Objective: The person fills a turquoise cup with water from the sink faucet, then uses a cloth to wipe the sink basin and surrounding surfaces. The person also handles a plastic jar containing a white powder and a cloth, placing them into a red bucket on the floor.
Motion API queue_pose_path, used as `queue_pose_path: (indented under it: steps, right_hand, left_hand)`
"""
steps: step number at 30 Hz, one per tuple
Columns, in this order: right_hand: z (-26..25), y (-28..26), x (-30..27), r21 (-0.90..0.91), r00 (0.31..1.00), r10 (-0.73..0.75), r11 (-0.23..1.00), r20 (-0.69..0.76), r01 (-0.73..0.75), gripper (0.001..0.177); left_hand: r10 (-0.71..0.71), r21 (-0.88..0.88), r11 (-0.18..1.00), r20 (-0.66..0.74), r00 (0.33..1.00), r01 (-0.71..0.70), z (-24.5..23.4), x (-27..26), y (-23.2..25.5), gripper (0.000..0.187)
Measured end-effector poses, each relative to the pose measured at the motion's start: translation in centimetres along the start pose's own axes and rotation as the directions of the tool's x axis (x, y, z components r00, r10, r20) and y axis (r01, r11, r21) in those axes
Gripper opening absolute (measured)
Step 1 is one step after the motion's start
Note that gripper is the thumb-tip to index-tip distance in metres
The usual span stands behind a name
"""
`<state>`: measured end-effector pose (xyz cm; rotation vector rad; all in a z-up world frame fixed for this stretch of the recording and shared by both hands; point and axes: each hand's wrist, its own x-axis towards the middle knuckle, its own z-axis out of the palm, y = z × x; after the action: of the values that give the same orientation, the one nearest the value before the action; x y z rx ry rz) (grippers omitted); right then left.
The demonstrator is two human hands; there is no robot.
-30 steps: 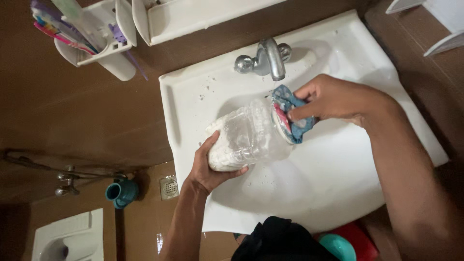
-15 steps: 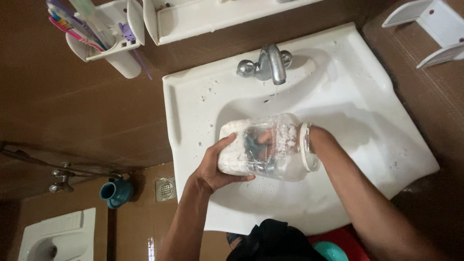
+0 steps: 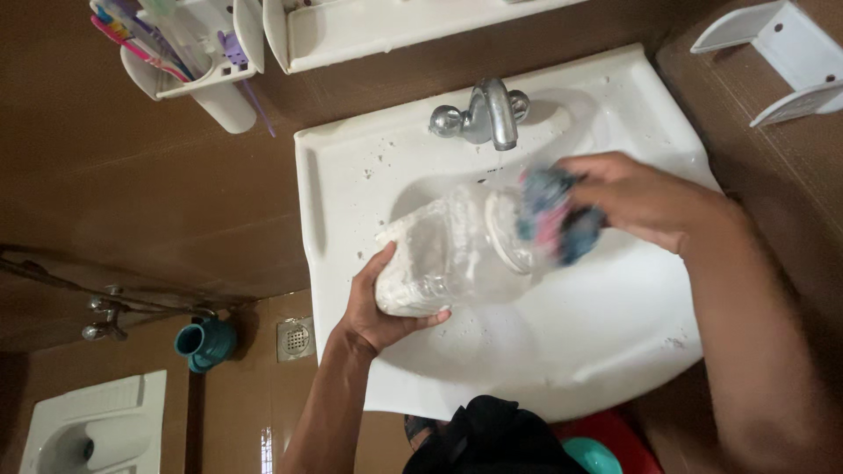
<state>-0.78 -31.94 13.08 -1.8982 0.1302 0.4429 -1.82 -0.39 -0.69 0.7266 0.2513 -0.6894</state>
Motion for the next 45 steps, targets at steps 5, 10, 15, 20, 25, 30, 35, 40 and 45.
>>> queue_pose_path:
  steps: [5,10,15,20,25,30,35,40,45]
  right_hand:
    - [-0.3,3.6,1.4,0.356,0.962,0.093,0.935,-0.258,0.005,0.04]
    - [1.2,9.9,3.8,0.501,0.975,0.221,0.846,-0.019,-0.182,0.033]
    - [3.0,14.1,5.9,0.642,0.992,0.124,0.761,0.004,-0.098,0.014]
    - [3.2,15.9,8.6,0.684,0.939,0.308,0.718,-0.15,-0.126,0.009]
    - [2.9,17.7,10.4,0.867,0.994,0.11,0.494,0.018,-0.07,0.006]
    - [3.4,15.5,10.5,0.863,0.992,0.071,0.502,-0.102,0.052,0.02]
    - [3.4,10.0,5.7,0.457,0.892,0.24,0.888,-0.383,-0.043,0.068]
    - [2.9,4.7,1.0,0.435,0.993,-0.104,0.898,0.053,0.07,0.109]
    - [3.9,1.4,-2.5,-0.112,0.993,-0.085,0.991,-0.084,0.076,0.102]
  left_hand:
    - [0.069,-0.094,0.994,0.059,0.996,-0.063,0.2,-0.4,0.1,0.075]
    - [0.119,-0.141,0.984,0.076,0.99,-0.107,-0.3,-0.5,0.1,0.083]
    - [0.132,-0.112,0.986,0.09,0.987,-0.122,-0.4,-0.6,0.1,0.084]
    - [0.127,-0.105,0.987,0.083,0.988,-0.118,-0.5,-1.0,-0.4,0.083]
    - [0.127,-0.105,0.987,0.044,0.991,-0.121,-0.1,-1.1,-0.7,0.083]
    - [0.121,-0.111,0.987,0.055,0.991,-0.115,0.1,-1.4,-0.6,0.082]
    - [0.091,-0.078,0.993,0.103,0.99,-0.083,0.2,-1.2,-0.7,0.077]
    - [0.028,-0.04,0.999,0.156,0.987,-0.022,0.3,-0.4,-0.9,0.077]
    - [-0.021,-0.053,0.998,0.167,0.986,0.03,0.8,-0.6,-1.4,0.073]
